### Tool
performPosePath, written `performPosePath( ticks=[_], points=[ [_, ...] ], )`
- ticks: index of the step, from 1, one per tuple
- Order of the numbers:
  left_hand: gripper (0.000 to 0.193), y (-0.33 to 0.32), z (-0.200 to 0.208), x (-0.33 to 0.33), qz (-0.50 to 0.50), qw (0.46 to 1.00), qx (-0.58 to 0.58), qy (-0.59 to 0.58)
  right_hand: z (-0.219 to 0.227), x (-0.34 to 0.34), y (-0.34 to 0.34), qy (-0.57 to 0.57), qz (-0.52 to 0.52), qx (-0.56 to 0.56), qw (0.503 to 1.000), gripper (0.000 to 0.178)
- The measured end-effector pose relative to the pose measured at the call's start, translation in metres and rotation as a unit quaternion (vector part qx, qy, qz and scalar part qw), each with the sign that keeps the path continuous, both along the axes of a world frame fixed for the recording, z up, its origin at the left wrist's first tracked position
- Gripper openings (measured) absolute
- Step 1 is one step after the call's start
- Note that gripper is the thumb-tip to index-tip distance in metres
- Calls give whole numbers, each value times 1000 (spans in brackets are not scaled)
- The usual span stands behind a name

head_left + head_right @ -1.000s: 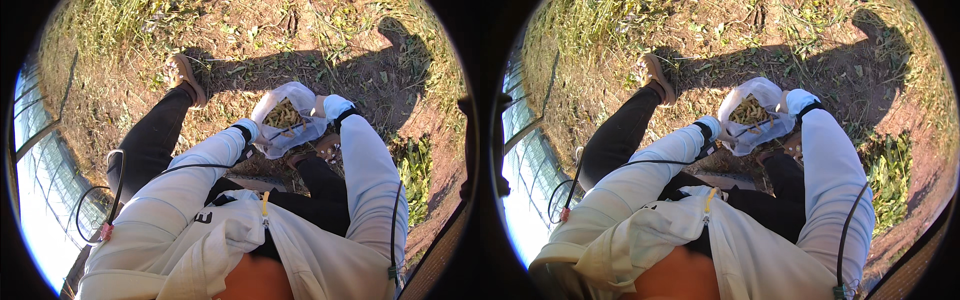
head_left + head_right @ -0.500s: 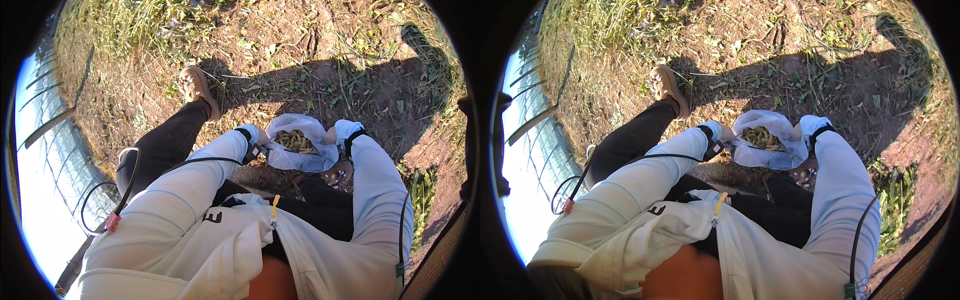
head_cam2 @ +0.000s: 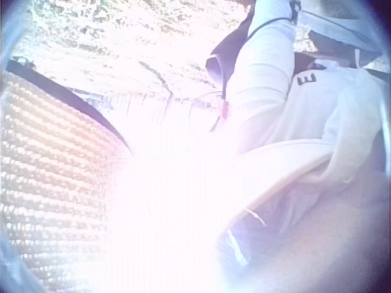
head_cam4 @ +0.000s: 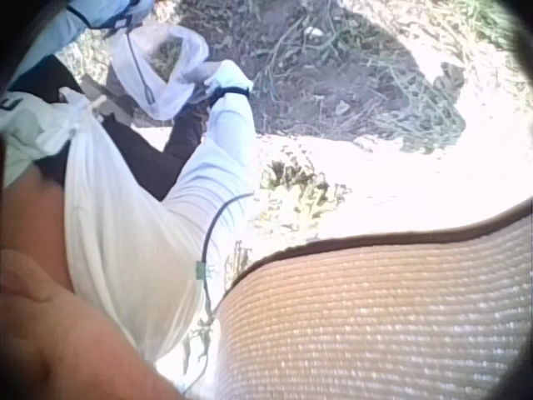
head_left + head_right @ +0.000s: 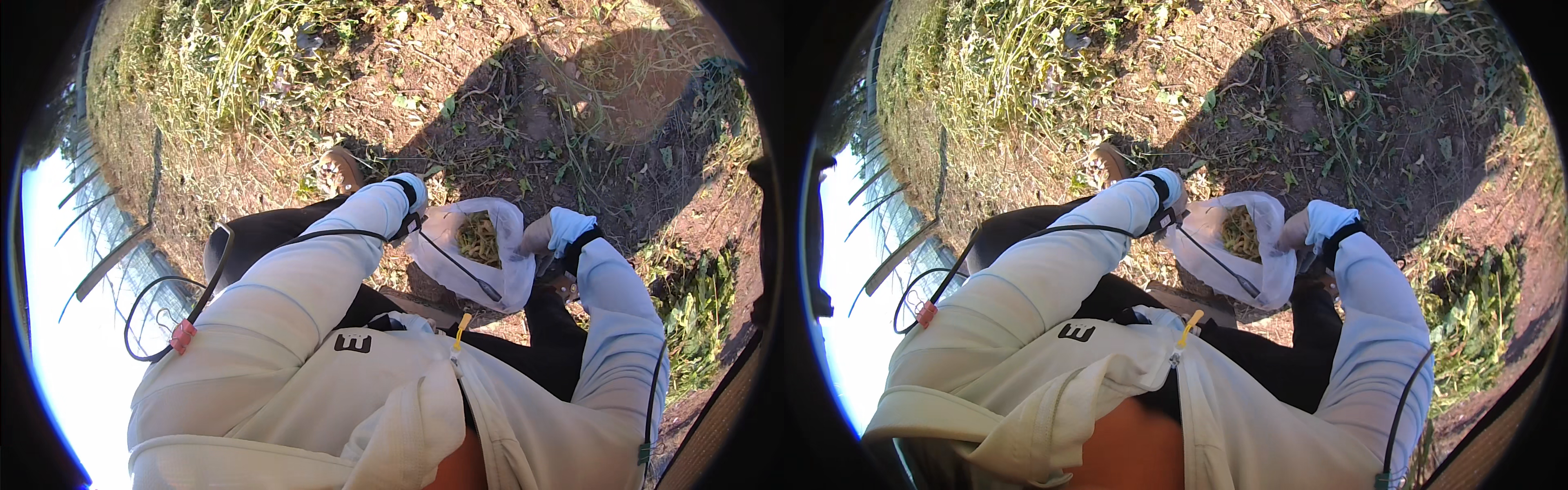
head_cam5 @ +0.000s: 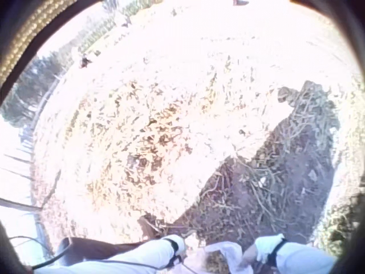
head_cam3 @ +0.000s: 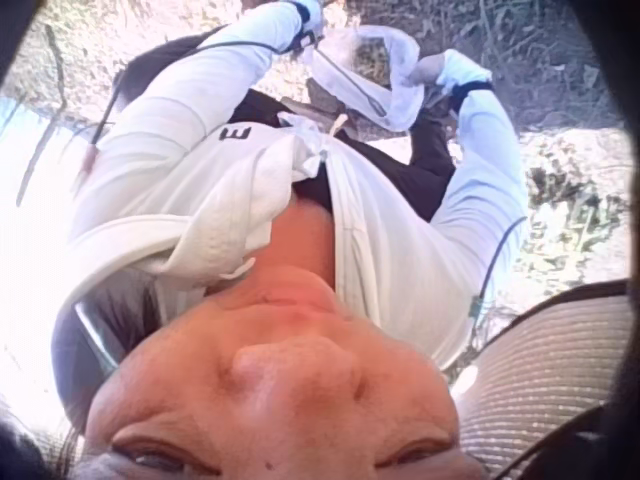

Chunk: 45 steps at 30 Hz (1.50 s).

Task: The person sits on the ground in a field and repeatedly picks up plant stems, removes the pods by hand, and places the pods into a white cloth bag. The person also discards the empty stems onto the ground.

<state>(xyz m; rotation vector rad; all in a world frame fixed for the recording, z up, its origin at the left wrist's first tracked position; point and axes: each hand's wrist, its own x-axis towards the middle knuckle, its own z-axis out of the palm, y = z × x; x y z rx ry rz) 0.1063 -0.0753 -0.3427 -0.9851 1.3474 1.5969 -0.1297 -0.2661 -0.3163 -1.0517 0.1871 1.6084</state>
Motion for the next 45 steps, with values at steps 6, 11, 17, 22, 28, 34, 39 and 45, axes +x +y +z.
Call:
performPosePath(
  ticks=[6, 11, 17, 22, 28, 34, 39, 45],
  points=[
    [42, -29, 17, 30, -78, 995, 59, -13, 8, 13, 45, 66, -201, 48, 976, 44],
    [45, -14, 13, 75, -168, 985, -5, -39, 17, 43, 97, -29, -269, -1, 963, 53],
    [48, 1, 15, 103, -240, 956, -156, -68, 47, 79, 132, -135, -220, -221, 940, 49],
    [36, 15, 59, 119, -207, 953, -219, 19, 101, 102, 148, -179, -51, -408, 894, 44],
    [43, 40, 133, 147, -88, 953, -288, -26, 177, 95, 158, -187, -45, -530, 826, 46],
    [36, 56, 230, 167, -136, 897, -407, -106, 252, 104, 175, -191, -123, -615, 755, 49],
    [34, 94, 277, 194, -52, 866, -477, -142, 308, 142, 190, -209, -74, -651, 726, 46],
    [30, 117, 291, 214, 115, 858, -461, -197, 314, 192, 193, -247, -18, -655, 714, 47]
  ],
)
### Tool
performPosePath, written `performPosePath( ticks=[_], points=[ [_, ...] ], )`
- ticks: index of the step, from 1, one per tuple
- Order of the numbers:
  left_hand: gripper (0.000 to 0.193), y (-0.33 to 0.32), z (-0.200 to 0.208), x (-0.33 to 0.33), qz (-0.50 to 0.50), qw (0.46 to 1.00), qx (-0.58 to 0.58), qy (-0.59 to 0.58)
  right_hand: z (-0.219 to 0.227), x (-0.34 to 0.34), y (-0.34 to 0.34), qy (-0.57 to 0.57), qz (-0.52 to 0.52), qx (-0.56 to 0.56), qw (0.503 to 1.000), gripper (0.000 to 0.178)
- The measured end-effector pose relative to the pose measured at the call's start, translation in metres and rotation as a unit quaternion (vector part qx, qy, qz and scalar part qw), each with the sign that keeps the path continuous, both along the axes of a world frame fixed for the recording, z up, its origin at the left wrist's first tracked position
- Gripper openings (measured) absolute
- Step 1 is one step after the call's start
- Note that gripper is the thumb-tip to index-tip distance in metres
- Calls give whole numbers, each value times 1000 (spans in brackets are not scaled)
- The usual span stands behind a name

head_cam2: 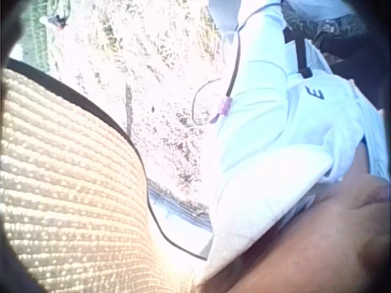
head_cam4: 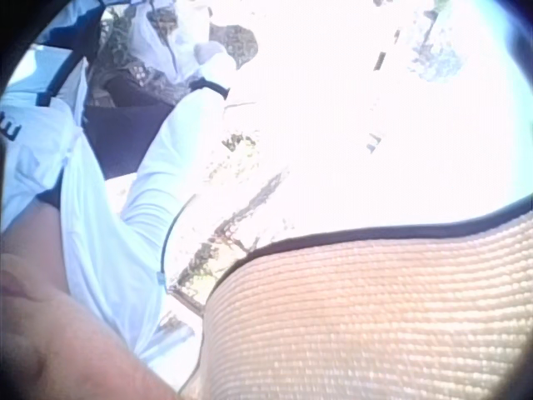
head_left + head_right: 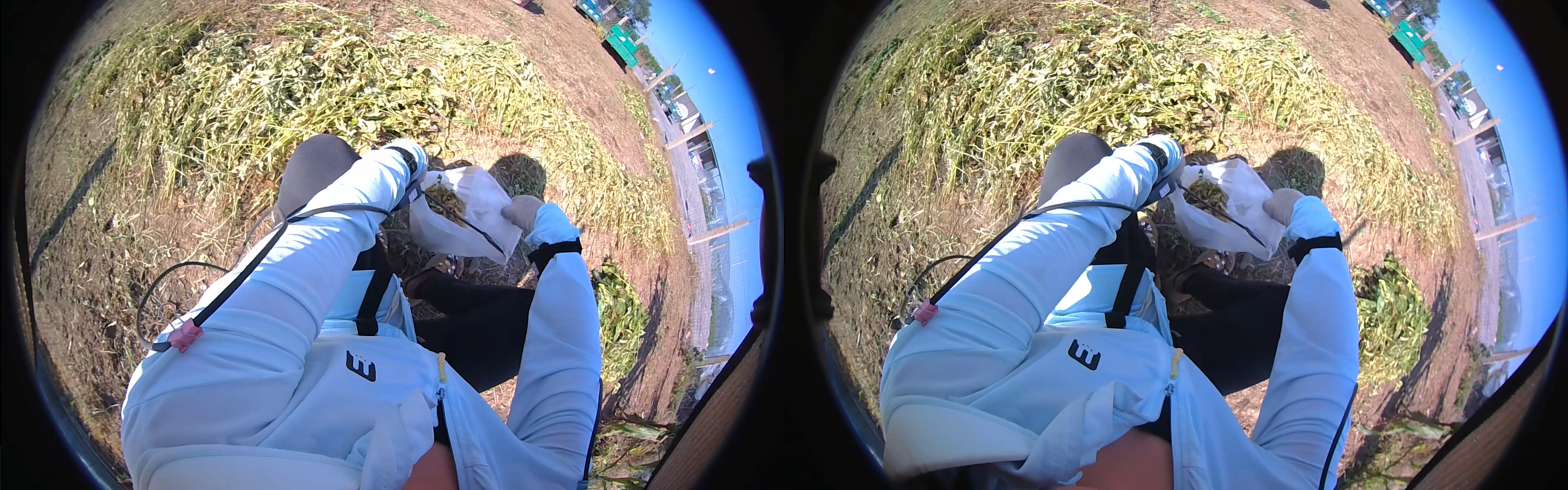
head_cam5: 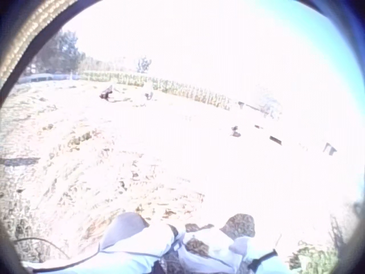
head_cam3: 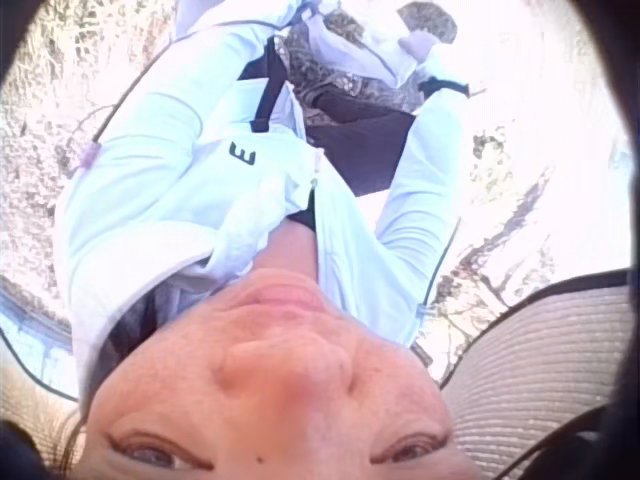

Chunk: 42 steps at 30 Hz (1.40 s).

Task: The person sits on the ground in a field and repeatedly picks up plant stems, removes the pods by hand, and places the pods into a white cloth bag. The person also discards the empty stems onto the ground.

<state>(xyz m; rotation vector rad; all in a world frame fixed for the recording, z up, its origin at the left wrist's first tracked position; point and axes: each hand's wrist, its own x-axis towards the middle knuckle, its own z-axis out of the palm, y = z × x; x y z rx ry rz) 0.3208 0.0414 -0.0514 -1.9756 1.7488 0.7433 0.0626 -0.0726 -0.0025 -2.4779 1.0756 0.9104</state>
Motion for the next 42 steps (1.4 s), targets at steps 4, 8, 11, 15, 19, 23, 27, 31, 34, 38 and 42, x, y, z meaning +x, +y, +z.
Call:
performPosePath(
  ticks=[4, 8, 11, 15, 19, 23, 27, 31, 34, 38, 42],
  points=[
    [30, 2, -8, 22, 82, 996, -32, 14, -14, 30, -12, 13, 37, -2, 999, 48],
    [35, -10, -31, 39, 136, 990, -32, 18, -37, 50, -31, 33, 49, 1, 998, 49],
    [33, -18, -63, 57, 77, 997, -13, -4, -58, 64, -42, 52, 50, 6, 997, 50],
    [34, -29, -122, 74, 78, 997, 12, 18, -84, 75, -54, 89, 43, 15, 995, 51],
    [36, -38, -179, 71, 118, 991, 17, 58, -102, 85, -65, 128, 42, 30, 990, 52],
    [37, -28, -217, 65, 173, 981, 5, 92, -106, 99, -73, 162, 46, 46, 985, 53],
    [49, -22, -218, 84, 113, 984, 104, 90, -102, 116, -84, 159, 48, 56, 985, 54],
    [58, -33, -174, 163, 187, 979, 27, 79, -103, 146, -105, -34, 123, 38, 991, 46],
    [42, -31, -120, 242, 241, 946, -100, 192, -103, 174, -114, -123, 194, 30, 973, 33],
    [30, 10, -62, 309, 414, 865, -225, 172, -86, 196, -106, -207, 75, 103, 970, 31],
    [38, 73, -52, 308, 562, 804, -160, -110, -50, 191, -80, -222, 96, 83, 967, 35]
  ],
)
